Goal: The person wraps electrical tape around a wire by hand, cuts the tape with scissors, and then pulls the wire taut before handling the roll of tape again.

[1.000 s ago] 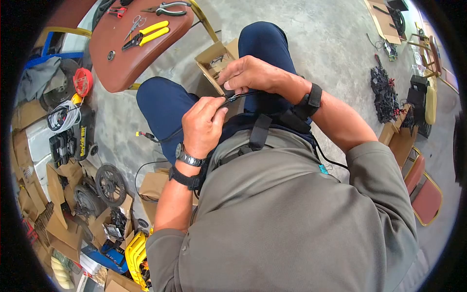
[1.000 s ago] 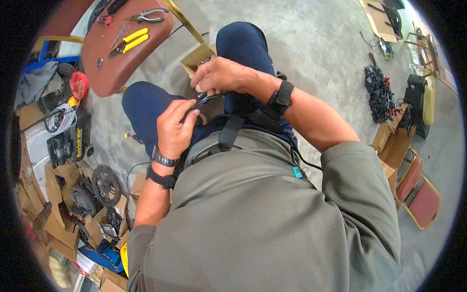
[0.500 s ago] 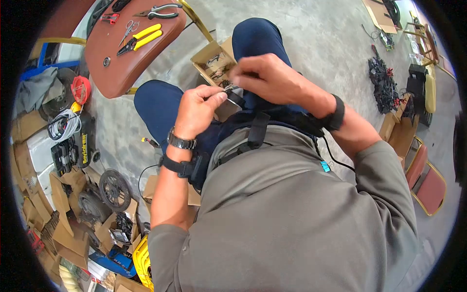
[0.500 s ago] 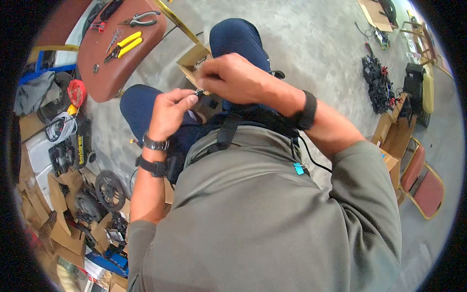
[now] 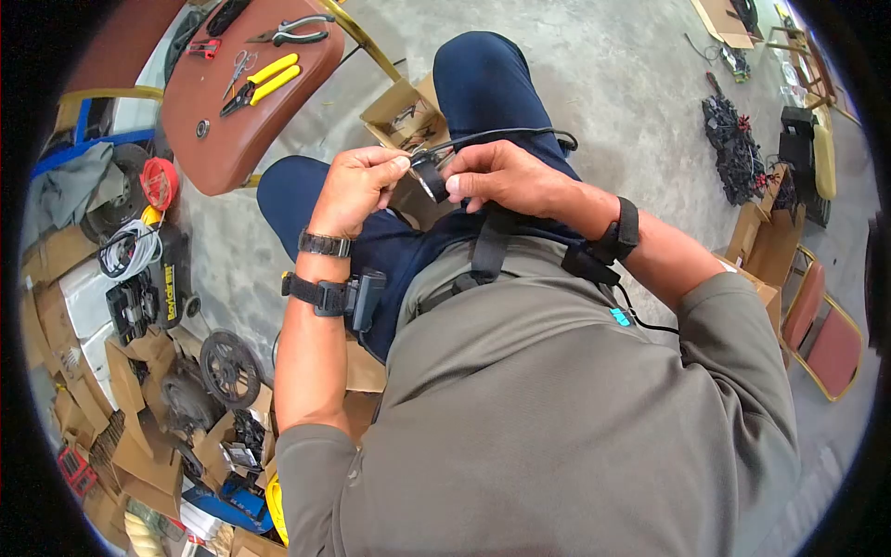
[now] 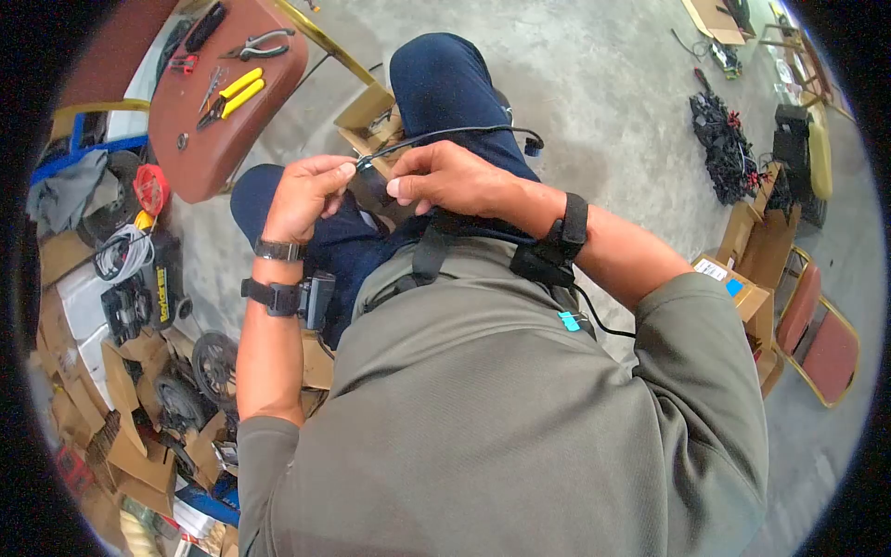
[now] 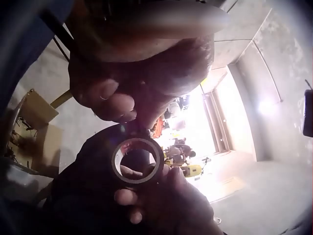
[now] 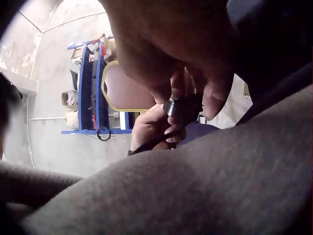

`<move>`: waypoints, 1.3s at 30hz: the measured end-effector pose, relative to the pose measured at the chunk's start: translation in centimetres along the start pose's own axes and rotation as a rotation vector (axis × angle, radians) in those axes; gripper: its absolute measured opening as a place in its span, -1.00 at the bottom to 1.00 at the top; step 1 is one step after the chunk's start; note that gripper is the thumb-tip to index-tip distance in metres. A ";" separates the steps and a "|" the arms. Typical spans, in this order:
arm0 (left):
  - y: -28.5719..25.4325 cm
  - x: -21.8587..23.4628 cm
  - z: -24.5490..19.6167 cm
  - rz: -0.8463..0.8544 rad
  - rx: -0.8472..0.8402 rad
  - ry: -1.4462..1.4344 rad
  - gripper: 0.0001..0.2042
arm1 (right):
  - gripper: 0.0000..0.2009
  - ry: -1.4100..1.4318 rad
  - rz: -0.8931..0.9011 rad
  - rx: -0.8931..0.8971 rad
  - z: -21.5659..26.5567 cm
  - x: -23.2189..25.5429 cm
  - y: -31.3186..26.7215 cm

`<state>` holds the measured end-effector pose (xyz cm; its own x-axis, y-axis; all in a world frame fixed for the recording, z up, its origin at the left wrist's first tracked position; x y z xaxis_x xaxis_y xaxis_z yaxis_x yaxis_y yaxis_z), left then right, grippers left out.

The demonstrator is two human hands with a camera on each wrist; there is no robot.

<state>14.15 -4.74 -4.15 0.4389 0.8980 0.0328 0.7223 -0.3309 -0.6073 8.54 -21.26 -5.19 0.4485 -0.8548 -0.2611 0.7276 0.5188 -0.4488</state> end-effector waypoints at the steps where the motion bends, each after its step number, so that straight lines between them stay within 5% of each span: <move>1: 0.0 0.0 0.0 0.004 -0.001 -0.007 -0.82 | -0.64 0.000 -0.003 -0.004 -0.3 0.0 0.1; 9: -0.2 -0.2 0.3 0.029 -0.003 -0.040 -0.82 | -0.50 -0.022 -0.051 -0.010 0.8 -0.7 0.3; 15: -0.2 -0.1 0.4 0.004 0.006 -0.035 -0.82 | -0.44 0.233 -0.053 -0.045 -0.5 -1.1 1.5; 39: -2.0 -0.9 -0.3 0.054 -0.052 0.023 -0.83 | -0.41 0.013 0.007 0.022 -0.9 -1.7 3.1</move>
<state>12.48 -4.97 -2.69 0.4897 0.8717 0.0194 0.7238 -0.3940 -0.5664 9.57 -18.17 -6.87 0.4471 -0.8512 -0.2749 0.7359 0.5247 -0.4279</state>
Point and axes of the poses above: each hand's wrist, its own y-axis towards the middle knuckle, its own x-axis out of the back of the hand, z = x × y, the point moved 9 cm from there along y, towards the middle knuckle, and after that the axes turned 2 degrees about -z, right-handed, at the moved point
